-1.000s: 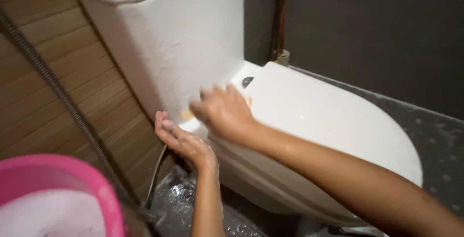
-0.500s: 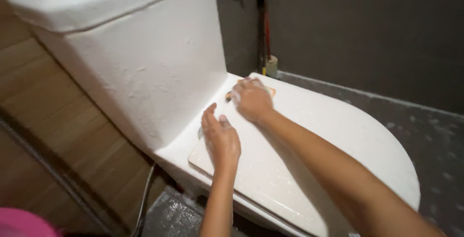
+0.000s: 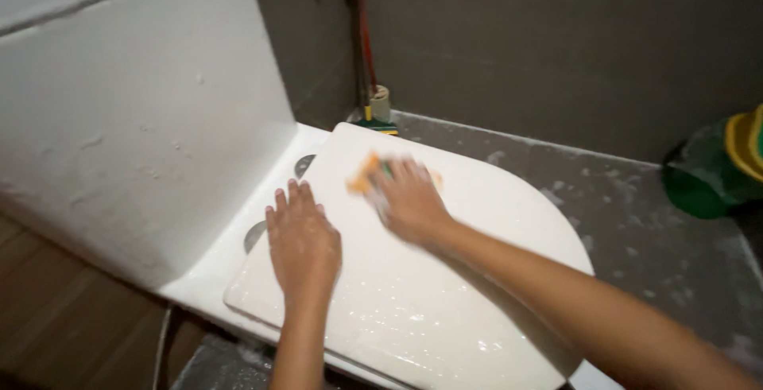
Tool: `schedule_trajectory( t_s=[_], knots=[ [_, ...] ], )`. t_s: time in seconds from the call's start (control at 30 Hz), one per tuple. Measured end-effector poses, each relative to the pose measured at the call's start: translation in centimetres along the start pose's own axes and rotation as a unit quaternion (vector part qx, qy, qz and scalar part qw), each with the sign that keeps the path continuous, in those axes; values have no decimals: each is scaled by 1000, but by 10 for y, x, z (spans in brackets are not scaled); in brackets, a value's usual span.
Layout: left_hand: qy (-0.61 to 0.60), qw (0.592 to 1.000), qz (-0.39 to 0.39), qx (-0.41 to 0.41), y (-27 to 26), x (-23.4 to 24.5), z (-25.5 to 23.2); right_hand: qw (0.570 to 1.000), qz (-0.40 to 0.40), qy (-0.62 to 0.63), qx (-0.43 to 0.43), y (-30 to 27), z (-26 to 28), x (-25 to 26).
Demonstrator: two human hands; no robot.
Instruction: The person scrubs the tiled bathroom walls and the toilet using a sponge and soapy water from a pink basin. They repeatedly dip the sponge into the basin to reload soap and scrub different sections of the wall and the toilet tank and seat.
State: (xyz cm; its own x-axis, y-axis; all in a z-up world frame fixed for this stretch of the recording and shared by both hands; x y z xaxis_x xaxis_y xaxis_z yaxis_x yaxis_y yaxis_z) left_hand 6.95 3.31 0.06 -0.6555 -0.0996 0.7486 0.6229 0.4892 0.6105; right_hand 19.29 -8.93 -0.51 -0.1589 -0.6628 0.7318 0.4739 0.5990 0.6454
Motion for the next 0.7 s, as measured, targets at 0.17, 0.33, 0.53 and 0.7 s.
schedule_trajectory(
  t_s=[0.17,0.33,0.53,0.7],
  knots=[
    [-8,1000,-5,10,1,8,-3,1000,10,-1,-15,-55,-64,66],
    [-17,1000,-8,17,1,7,-6,987,-37,-95,-127,9,-86,32],
    [-135,986,-38,86,-3,29,4,993,62,79,-57,-37,52,-14],
    [-303,914,52,266,-18,43,28,994,19,-97,-42,-63,-33,57]
  ],
)
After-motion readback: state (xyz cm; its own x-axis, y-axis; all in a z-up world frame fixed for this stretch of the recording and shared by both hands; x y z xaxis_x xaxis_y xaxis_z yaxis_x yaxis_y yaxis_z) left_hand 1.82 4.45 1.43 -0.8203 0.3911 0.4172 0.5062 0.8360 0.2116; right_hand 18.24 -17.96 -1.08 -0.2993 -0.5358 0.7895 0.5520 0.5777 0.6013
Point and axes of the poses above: each hand's wrist, its own y-axis towards the middle knuckle, its own x-axis out of the back of the hand, z = x × y, the point moved 7 cm from there along y, towards the middle knuckle, and after that the axes turned 9 degrees about -z, right-handed, at the moved point
